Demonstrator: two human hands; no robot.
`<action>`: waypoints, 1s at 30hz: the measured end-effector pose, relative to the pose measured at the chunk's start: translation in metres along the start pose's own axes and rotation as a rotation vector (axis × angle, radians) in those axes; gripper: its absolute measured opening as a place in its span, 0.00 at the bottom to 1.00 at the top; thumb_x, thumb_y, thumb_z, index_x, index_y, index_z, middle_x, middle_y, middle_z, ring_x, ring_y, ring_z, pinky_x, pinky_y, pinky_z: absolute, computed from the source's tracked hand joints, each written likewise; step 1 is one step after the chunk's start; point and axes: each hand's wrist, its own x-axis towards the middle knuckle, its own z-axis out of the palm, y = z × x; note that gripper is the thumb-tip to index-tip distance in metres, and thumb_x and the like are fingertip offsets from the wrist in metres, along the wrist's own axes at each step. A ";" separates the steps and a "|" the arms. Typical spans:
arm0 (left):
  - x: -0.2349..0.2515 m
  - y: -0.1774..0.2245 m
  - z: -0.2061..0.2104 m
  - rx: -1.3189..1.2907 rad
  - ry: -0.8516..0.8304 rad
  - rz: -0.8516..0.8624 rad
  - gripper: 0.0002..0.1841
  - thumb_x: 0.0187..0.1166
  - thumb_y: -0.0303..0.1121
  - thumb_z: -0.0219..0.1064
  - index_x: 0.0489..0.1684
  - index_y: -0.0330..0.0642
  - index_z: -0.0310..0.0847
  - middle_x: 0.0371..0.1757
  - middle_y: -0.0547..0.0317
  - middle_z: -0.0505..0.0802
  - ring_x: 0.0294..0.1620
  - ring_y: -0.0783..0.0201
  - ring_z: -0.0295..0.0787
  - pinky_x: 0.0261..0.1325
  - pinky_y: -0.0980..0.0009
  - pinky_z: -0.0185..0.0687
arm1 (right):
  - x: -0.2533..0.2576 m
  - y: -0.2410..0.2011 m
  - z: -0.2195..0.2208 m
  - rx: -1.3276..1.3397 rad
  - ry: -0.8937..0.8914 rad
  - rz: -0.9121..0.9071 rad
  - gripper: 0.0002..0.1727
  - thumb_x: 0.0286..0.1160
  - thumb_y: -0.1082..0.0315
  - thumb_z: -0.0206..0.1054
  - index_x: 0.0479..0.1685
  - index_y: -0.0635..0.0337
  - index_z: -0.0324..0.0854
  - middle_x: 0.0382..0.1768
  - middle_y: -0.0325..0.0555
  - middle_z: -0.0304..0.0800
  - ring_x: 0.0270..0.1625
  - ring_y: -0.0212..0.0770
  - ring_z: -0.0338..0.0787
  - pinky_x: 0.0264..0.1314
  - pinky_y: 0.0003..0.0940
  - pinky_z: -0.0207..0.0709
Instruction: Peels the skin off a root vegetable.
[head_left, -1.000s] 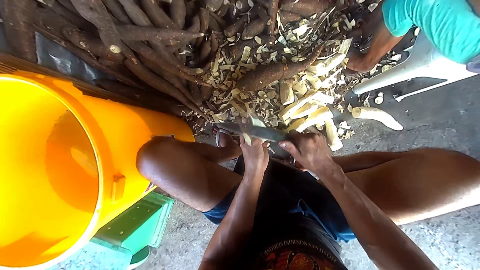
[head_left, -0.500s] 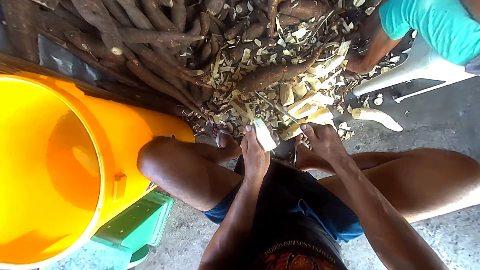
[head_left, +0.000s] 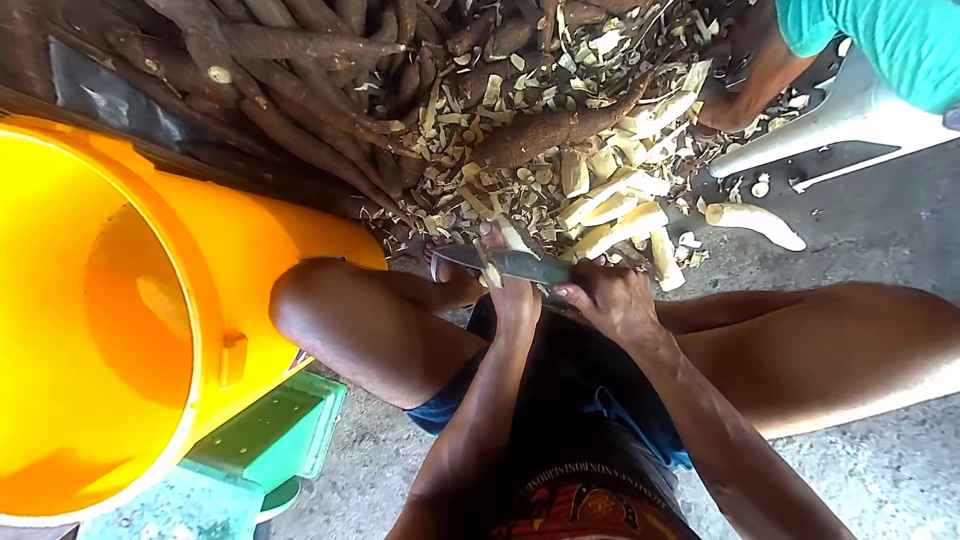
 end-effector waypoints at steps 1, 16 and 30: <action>0.000 0.001 -0.001 0.010 0.009 -0.006 0.18 0.91 0.53 0.50 0.65 0.56 0.74 0.56 0.63 0.88 0.56 0.66 0.87 0.56 0.64 0.87 | 0.001 0.008 0.002 -0.025 -0.020 0.032 0.49 0.78 0.22 0.39 0.23 0.60 0.83 0.12 0.51 0.78 0.18 0.57 0.85 0.18 0.56 0.74; 0.001 -0.001 0.002 0.057 0.118 -0.115 0.23 0.95 0.52 0.39 0.57 0.48 0.76 0.45 0.55 0.90 0.40 0.61 0.91 0.39 0.63 0.89 | 0.008 0.039 0.009 -0.011 -0.096 0.038 0.47 0.79 0.23 0.39 0.23 0.60 0.82 0.14 0.51 0.80 0.21 0.57 0.88 0.20 0.57 0.77; -0.015 0.031 -0.006 0.020 0.010 -0.130 0.26 0.95 0.51 0.43 0.49 0.40 0.83 0.38 0.50 0.93 0.30 0.60 0.91 0.32 0.65 0.90 | 0.014 0.077 0.025 0.256 -0.176 0.420 0.39 0.88 0.33 0.41 0.31 0.58 0.84 0.21 0.50 0.82 0.29 0.51 0.86 0.35 0.59 0.79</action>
